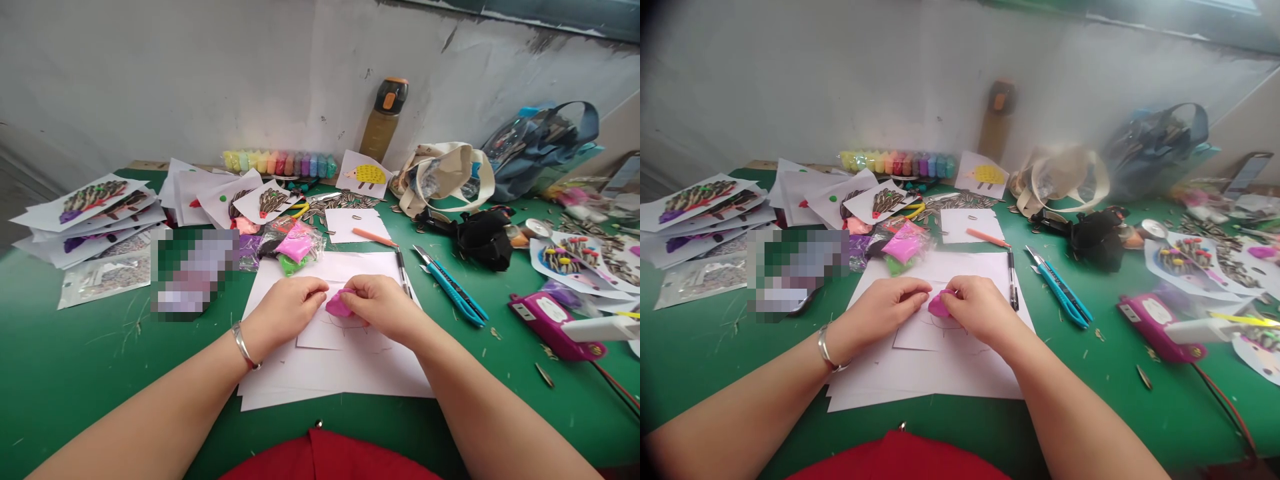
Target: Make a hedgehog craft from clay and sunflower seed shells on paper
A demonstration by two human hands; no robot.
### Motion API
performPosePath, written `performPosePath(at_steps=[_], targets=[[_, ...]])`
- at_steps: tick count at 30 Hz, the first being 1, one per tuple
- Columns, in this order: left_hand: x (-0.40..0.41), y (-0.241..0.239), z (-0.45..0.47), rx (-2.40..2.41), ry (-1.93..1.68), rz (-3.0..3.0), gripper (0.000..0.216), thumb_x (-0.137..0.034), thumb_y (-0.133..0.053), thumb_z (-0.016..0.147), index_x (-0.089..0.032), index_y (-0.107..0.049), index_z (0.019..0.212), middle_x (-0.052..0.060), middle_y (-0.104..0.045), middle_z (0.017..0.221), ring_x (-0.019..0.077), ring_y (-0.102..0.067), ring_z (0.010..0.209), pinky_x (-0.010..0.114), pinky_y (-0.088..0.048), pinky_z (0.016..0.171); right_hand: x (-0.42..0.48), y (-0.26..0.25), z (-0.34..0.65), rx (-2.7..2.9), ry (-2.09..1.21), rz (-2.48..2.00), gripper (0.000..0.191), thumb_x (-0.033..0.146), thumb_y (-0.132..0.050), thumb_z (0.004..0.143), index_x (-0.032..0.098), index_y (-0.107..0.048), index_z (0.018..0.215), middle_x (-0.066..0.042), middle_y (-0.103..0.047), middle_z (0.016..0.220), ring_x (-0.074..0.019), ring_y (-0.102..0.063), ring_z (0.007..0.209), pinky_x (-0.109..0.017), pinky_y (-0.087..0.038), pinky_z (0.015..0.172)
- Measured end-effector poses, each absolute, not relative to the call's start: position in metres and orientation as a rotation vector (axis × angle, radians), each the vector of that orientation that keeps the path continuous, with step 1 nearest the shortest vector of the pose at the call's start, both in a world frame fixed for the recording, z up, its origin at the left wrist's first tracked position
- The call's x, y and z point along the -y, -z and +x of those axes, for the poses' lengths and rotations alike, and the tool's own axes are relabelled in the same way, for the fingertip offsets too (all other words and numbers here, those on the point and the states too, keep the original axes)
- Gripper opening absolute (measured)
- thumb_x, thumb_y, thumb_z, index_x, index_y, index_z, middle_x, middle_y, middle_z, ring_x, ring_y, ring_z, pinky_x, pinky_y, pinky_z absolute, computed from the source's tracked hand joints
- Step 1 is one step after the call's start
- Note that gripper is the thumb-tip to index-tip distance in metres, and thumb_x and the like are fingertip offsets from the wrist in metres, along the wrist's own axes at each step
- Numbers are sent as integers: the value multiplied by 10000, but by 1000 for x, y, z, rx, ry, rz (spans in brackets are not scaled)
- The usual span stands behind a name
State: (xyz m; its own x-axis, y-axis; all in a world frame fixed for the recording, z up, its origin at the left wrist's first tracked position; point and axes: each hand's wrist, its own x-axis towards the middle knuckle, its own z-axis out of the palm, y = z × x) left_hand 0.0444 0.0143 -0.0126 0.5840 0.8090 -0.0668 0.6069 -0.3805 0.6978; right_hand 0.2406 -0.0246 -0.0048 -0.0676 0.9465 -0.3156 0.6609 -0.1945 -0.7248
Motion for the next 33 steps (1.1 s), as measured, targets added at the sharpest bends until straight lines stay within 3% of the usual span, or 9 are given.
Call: performPosePath(at_steps=[8,16,27,33], targets=[[-13,11,46,-1127,-359,2176,262,-298,-476,942,-232,-717,1020,-7,-752,1024,192,-672,924,279,-472,782,27,1,239,1778,-1085,-1961,173,236,-488,836,235,-658,806,10,-650,624,-120,-567,479,-222,-365,442],[-11,13,47,-1150,-324,2206,248,-263,-509,928,-217,-705,1072,8,-742,1081,199,-667,969,292,-483,817,26,1,237,1718,-1222,-1971,164,254,-480,852,249,-615,945,9,-669,664,-139,-610,449,-219,-408,414],[-12,17,49,-1126,-354,2262,247,-263,-519,932,-186,-695,1087,34,-732,1075,208,-652,979,303,-465,840,30,-1,236,1827,-1066,-1976,155,301,-507,842,229,-599,740,7,-647,628,-120,-548,481,-214,-339,424],[-11,9,48,-1074,-350,2181,314,-308,-428,981,-212,-692,842,-15,-710,841,157,-621,780,261,-431,689,28,-3,237,1566,-1375,-1768,138,293,-512,847,209,-572,755,12,-656,653,-118,-588,489,-217,-436,459]])
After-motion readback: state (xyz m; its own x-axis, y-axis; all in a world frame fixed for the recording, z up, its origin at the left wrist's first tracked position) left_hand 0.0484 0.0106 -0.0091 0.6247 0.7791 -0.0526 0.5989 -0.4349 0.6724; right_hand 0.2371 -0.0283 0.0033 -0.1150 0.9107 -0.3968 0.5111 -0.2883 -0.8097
